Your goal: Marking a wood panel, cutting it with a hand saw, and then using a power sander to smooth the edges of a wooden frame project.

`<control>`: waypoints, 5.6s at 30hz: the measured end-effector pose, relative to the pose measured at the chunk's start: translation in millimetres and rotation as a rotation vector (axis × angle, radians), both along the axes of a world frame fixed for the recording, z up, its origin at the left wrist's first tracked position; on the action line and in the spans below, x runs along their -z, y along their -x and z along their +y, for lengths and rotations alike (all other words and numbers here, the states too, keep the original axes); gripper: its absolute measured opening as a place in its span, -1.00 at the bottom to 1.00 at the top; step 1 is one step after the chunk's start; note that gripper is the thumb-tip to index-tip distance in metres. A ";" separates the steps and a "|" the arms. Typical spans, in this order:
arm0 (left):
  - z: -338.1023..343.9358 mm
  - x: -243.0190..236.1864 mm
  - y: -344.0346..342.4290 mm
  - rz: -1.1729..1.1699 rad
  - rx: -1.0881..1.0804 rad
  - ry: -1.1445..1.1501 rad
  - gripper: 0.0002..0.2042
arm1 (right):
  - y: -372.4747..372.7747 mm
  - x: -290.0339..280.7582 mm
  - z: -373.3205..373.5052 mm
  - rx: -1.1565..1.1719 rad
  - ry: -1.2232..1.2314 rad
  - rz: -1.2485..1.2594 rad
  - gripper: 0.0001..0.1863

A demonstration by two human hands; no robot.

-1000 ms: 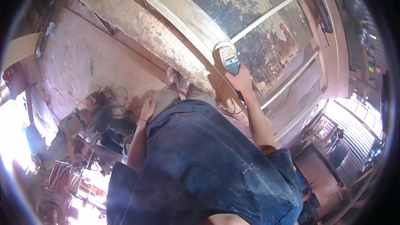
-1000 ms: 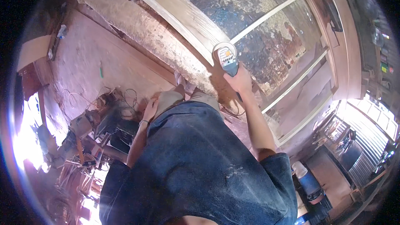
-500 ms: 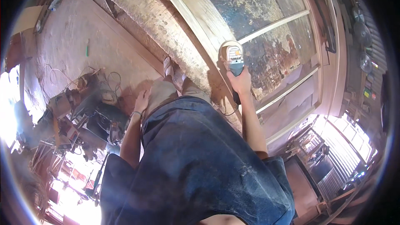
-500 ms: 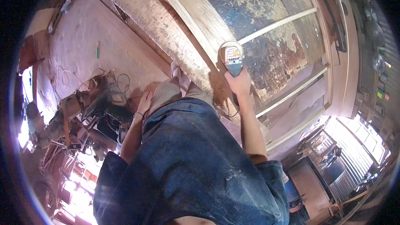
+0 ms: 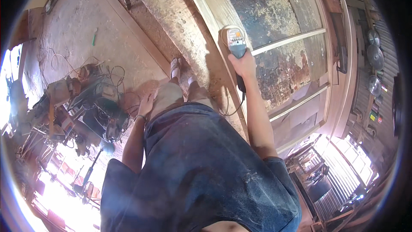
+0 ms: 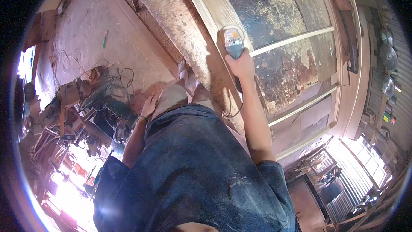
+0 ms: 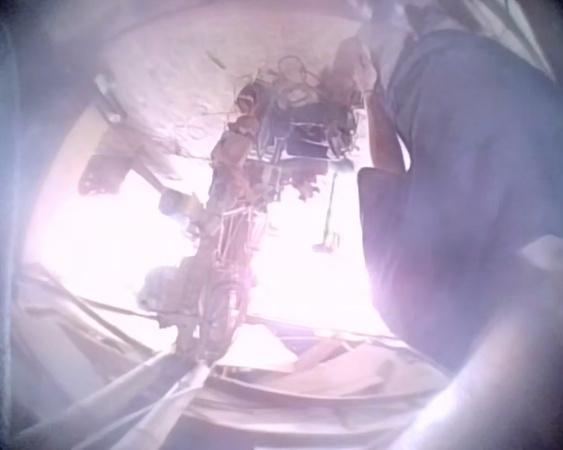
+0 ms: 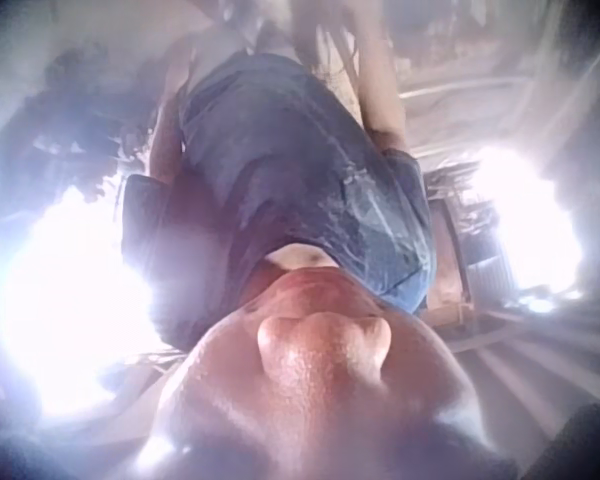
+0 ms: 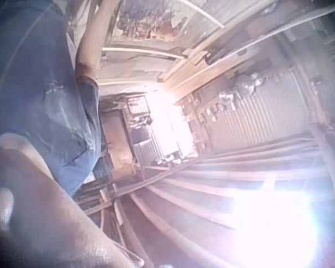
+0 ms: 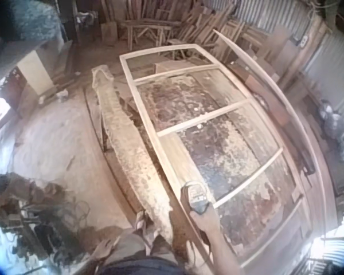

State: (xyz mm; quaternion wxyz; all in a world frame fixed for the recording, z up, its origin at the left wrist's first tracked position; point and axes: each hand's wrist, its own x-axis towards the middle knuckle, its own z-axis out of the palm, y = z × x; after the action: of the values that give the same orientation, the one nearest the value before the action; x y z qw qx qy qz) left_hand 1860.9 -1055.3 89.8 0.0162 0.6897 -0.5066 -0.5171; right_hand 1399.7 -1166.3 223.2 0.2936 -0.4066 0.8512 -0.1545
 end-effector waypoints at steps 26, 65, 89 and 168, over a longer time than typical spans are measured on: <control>-55.9 -18.4 22.0 -0.025 0.137 -0.012 -0.49 | 3.9 -12.4 84.4 0.085 -0.065 0.064 -0.37; -298.6 -63.5 339.3 -0.099 0.574 1.119 -0.48 | 54.9 -8.0 97.7 0.193 -0.015 -0.169 -0.30; -306.7 -49.4 399.1 -0.708 0.723 0.852 -0.34 | 487.4 1.4 -53.1 0.525 0.006 0.009 -0.25; -310.8 -64.7 401.1 -0.672 0.742 0.690 -0.32 | 434.4 -5.3 -11.6 0.314 0.035 -0.112 -0.16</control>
State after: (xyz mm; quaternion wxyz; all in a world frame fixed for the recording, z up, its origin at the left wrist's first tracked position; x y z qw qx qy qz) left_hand 1459.8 -1366.1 154.5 -0.1032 0.5476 -0.8290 -0.0484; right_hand 965.2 -1177.8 228.5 0.3055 -0.2644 0.8839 -0.2356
